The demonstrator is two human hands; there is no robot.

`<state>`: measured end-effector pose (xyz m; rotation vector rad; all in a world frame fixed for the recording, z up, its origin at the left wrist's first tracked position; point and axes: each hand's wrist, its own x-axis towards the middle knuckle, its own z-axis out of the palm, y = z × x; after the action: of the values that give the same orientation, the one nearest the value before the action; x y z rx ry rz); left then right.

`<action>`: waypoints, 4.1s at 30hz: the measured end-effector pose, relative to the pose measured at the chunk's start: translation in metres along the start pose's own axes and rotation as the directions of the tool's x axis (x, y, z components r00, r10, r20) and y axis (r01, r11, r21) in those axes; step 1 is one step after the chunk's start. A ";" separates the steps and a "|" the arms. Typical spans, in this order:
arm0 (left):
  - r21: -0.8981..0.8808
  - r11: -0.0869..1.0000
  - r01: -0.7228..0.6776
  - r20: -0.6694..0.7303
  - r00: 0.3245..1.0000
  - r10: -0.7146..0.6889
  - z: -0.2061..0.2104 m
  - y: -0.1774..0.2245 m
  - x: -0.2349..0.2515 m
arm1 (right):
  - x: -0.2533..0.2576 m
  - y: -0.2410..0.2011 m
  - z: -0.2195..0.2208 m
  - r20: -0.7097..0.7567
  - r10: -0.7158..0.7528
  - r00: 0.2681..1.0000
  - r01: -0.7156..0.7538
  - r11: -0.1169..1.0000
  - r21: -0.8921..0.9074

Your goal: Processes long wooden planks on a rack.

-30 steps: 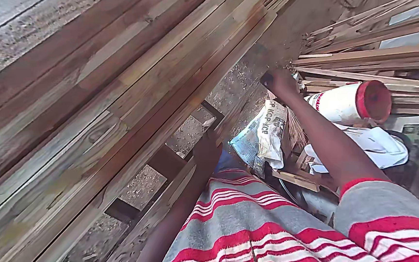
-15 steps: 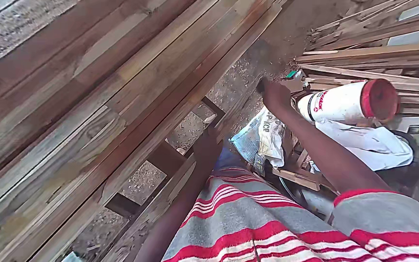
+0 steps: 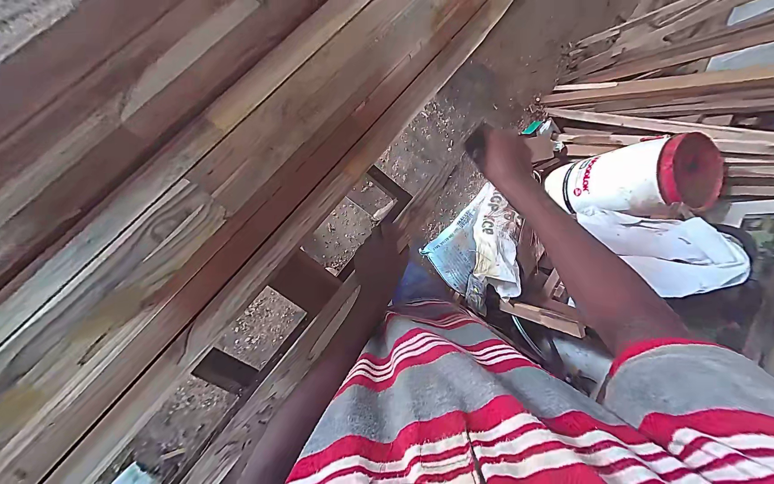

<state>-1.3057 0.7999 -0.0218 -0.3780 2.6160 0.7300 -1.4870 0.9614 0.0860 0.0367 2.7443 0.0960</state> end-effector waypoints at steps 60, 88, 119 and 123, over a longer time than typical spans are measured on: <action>0.028 0.995 -0.095 0.301 0.950 0.082 -0.025 -0.005 0.007 | -0.084 0.095 0.182 0.058 0.145 0.988 -0.125 0.513 0.849; 0.065 0.984 -0.164 0.302 0.943 0.137 -0.013 -0.001 -0.003 | 0.038 0.084 -0.029 0.167 -0.589 0.791 0.605 0.712 -0.356; -0.009 0.955 -0.295 -0.121 0.949 0.292 0.011 -0.012 -0.016 | 0.022 0.053 -0.023 0.154 -0.229 0.961 0.273 0.875 -0.400; 0.030 0.967 -0.254 -0.125 0.959 0.256 0.014 -0.013 -0.019 | 0.049 0.064 -0.033 0.301 -0.269 0.915 0.325 0.933 -0.155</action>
<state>-1.2802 0.7997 -0.0304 -0.0845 2.8235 0.7921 -1.5439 1.0254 0.1019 -0.3967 2.4150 0.2641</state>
